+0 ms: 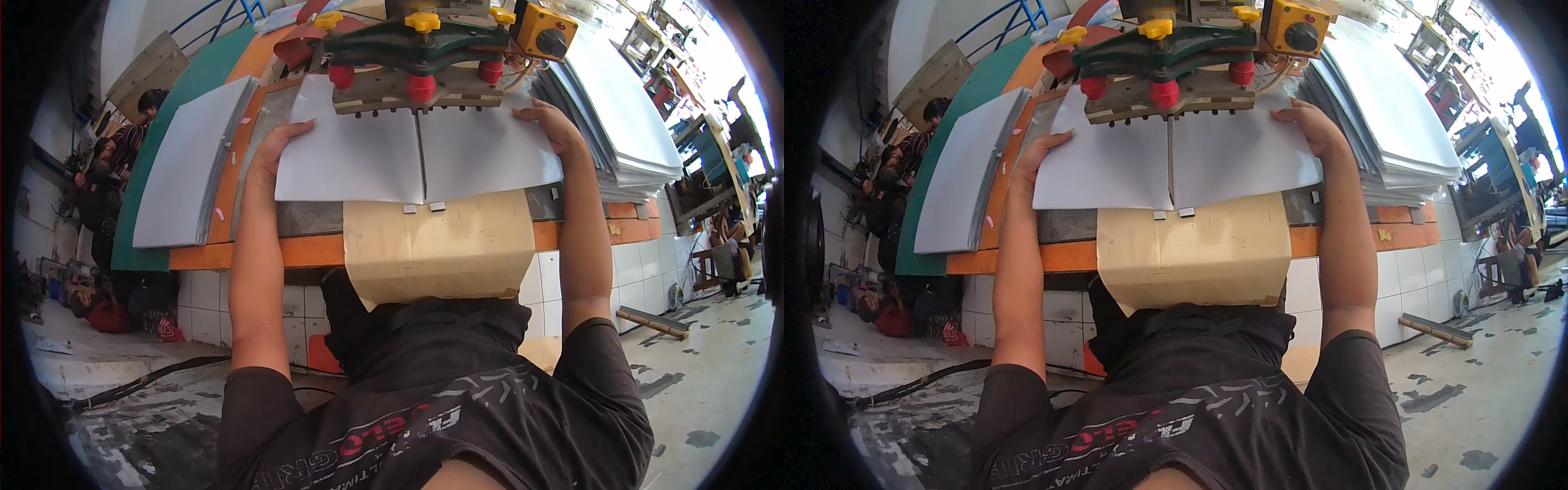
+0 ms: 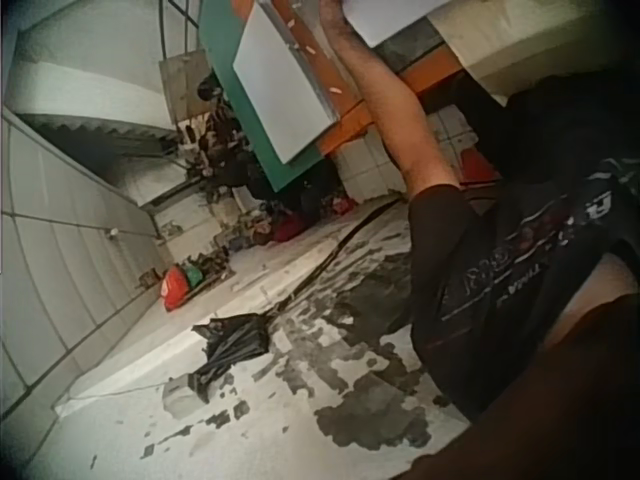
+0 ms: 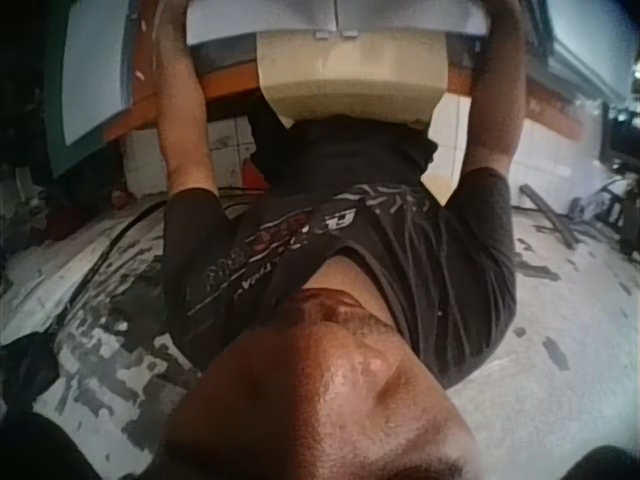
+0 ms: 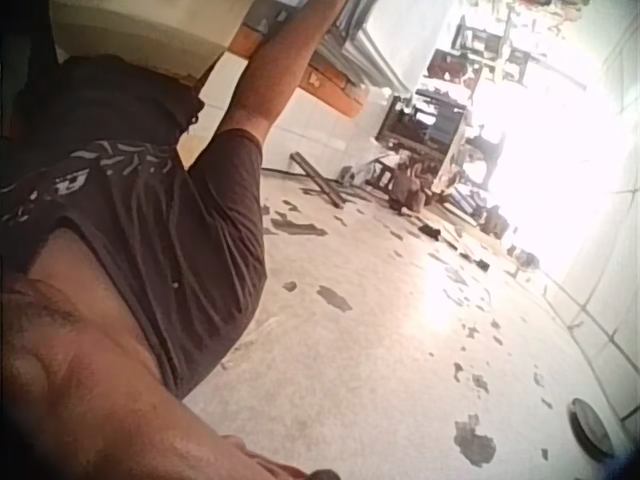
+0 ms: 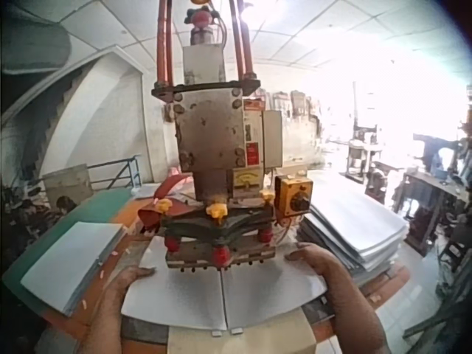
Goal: The person places a large white sheet onto a machine bed, aligns it, and operates a foot pedal to bring down a central blade or press, then removes the sheet and stacks it.
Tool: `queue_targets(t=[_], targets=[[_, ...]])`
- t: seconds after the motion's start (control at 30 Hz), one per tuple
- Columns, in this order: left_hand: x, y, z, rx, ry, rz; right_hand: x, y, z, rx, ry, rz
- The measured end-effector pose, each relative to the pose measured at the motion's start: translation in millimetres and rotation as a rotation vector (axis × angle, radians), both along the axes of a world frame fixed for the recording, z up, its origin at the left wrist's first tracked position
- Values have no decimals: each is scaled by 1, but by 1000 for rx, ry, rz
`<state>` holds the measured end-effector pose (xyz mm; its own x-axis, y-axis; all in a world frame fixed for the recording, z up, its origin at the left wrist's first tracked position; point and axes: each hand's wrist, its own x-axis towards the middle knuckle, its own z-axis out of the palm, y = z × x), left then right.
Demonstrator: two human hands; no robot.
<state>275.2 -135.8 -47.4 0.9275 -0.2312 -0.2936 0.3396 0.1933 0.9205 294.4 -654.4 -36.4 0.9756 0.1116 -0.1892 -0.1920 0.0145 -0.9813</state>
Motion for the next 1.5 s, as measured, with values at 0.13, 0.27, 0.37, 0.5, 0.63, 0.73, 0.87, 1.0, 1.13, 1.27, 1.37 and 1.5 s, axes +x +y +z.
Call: queue_targets(t=[0.13, 0.27, 0.37, 0.5, 0.63, 0.73, 0.87, 1.0, 1.13, 1.27, 1.37, 1.5], targets=[[0, 0, 2, 25, 8, 11, -4, 1, 4, 15, 2, 8], [2, 3, 0, 13, 7, -13, -4, 1, 3, 25, -10, -27], [3, 4, -2, 43, 20, 13, -3, 1, 4, 44, -9, 18], [1, -1, -3, 39, 20, 49, 2, -1, -1, 37, -22, 18], [-1, -11, -1, -22, 7, 92, 6, -6, -4, -14, -14, -15], [3, -4, -6, -15, 24, 105, 13, -9, -9, 7, -17, 50], [7, -1, -12, -37, 73, 119, 11, -6, -7, 0, -10, 42], [4, -3, -9, -13, 71, 112, 6, -5, -2, -49, -19, 17], [2, -12, -5, -25, 78, 167, 6, -6, -2, 2, -4, 40], [5, 2, -23, -309, -210, 53, 8, 0, -4, -2, -27, 12], [-4, -16, -9, -609, -12, -132, -3, -1, -1, -5, -27, -32], [-2, -17, -30, -24, -375, 168, 4, -2, -1, -2, -20, 20]])
